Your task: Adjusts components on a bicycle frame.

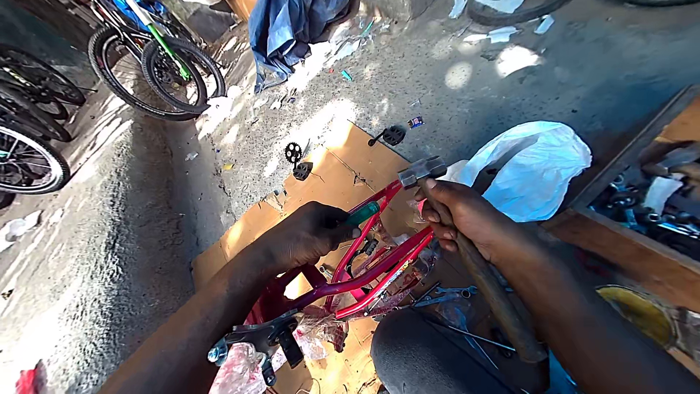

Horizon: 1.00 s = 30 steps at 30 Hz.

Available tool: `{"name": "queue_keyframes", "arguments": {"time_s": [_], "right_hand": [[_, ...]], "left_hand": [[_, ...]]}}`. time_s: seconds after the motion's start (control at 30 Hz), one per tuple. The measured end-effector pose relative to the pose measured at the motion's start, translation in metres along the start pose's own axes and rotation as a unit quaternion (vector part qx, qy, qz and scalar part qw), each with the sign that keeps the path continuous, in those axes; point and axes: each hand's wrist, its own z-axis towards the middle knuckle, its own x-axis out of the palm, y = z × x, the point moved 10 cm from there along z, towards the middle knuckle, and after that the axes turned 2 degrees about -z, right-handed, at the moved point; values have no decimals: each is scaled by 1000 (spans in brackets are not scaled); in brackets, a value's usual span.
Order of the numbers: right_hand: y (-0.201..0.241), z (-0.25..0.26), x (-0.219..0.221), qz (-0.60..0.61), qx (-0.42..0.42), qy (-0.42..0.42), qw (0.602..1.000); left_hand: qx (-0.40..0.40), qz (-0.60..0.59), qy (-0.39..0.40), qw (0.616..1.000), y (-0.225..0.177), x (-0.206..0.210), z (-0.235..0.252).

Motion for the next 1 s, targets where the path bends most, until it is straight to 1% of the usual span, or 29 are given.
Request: {"name": "queue_keyframes", "arguments": {"time_s": [0.03,0.2,0.33,0.47,0.67,0.83,0.9,0.97,1.0], "right_hand": [[-3,1,-2,8,-1,-7,1000],[-18,-6,7,-1,-1,16,1000],[-18,-7,13,-10,-18,16,1000],[-17,-8,14,-15,-26,16,999],[-15,-7,14,-39,-24,16,999],[-9,-5,18,-14,-13,16,1000],[-5,-5,26,-27,1,42,999],[-4,-4,29,-48,20,100,994],[-5,-2,26,-42,26,116,992]], "left_hand": [[-1,-6,1,1000,1,-1,1],[6,-57,-6,998,-2,-3,1],[23,-42,-20,999,-1,-6,2],[11,-25,-13,1000,-1,-3,4],[14,-19,-8,1000,-3,-3,5],[4,-21,-12,1000,-1,-2,5],[2,-22,-10,1000,-1,-2,5],[-1,-18,-7,1000,-1,-1,4],[0,-18,-4,1000,-1,0,4]]}}
